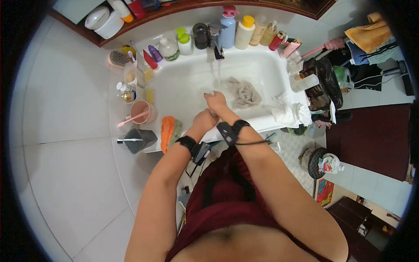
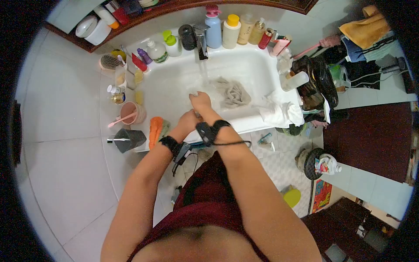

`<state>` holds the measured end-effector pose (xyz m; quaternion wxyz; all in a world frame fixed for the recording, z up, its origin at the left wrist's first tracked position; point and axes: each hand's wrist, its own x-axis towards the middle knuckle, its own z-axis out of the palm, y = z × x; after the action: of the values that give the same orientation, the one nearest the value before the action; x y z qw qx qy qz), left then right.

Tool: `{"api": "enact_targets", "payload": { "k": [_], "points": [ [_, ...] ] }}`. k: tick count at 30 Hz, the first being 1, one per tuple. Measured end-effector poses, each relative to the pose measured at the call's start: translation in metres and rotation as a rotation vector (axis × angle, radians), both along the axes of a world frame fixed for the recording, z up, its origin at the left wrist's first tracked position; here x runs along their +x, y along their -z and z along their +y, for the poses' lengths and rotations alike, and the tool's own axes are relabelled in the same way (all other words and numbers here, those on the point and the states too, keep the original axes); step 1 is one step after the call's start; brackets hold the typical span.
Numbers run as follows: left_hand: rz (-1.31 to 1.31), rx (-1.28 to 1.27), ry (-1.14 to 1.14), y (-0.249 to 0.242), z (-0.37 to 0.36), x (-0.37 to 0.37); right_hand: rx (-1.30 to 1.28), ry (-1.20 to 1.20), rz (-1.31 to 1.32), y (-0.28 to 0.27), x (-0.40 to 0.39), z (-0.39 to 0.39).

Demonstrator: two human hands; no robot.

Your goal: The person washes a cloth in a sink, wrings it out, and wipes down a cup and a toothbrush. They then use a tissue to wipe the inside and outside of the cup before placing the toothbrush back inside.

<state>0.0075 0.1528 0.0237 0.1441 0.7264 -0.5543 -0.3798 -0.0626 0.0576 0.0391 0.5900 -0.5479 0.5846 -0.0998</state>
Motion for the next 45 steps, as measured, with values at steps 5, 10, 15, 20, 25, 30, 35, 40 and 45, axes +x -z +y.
{"api": "enact_targets", "payload": {
  "k": [5, 10, 15, 20, 25, 30, 35, 40, 45],
  "points": [
    [0.742, 0.215, -0.300, -0.076, 0.033, 0.018, 0.295, 0.215, -0.499, -0.015, -0.036, 0.032],
    [0.829, 0.045, -0.502, -0.080, 0.090, 0.032, 0.687, 0.035, -0.617, -0.041, -0.060, 0.054],
    [0.938, -0.025, -0.560, -0.074, 0.127, 0.037, 0.523, -0.145, -0.470, -0.050, -0.060, 0.076],
    [0.846, -0.025, -0.643, -0.049, 0.154, 0.048, 0.474, -0.168, -0.350, -0.047, -0.054, 0.080],
    [0.781, -0.330, -0.821, -0.052, 0.151, 0.049, 0.551, -0.318, -0.334, -0.052, -0.055, 0.099],
    [0.789, -0.467, -0.832, -0.045, 0.140, 0.059, 0.549, -0.550, -0.147, -0.039, -0.049, 0.127],
    [0.467, -0.455, -0.856, -0.030, 0.112, 0.053, 0.167, -0.856, -0.233, 0.021, -0.034, 0.156],
    [-0.121, -0.349, -0.377, -0.033, 0.114, 0.043, 0.071, -0.952, 0.081, -0.008, -0.019, 0.158],
    [-0.204, -0.057, -0.163, -0.053, 0.122, 0.039, -0.083, -1.161, 0.079, 0.005, -0.031, 0.142]
  ]
}}
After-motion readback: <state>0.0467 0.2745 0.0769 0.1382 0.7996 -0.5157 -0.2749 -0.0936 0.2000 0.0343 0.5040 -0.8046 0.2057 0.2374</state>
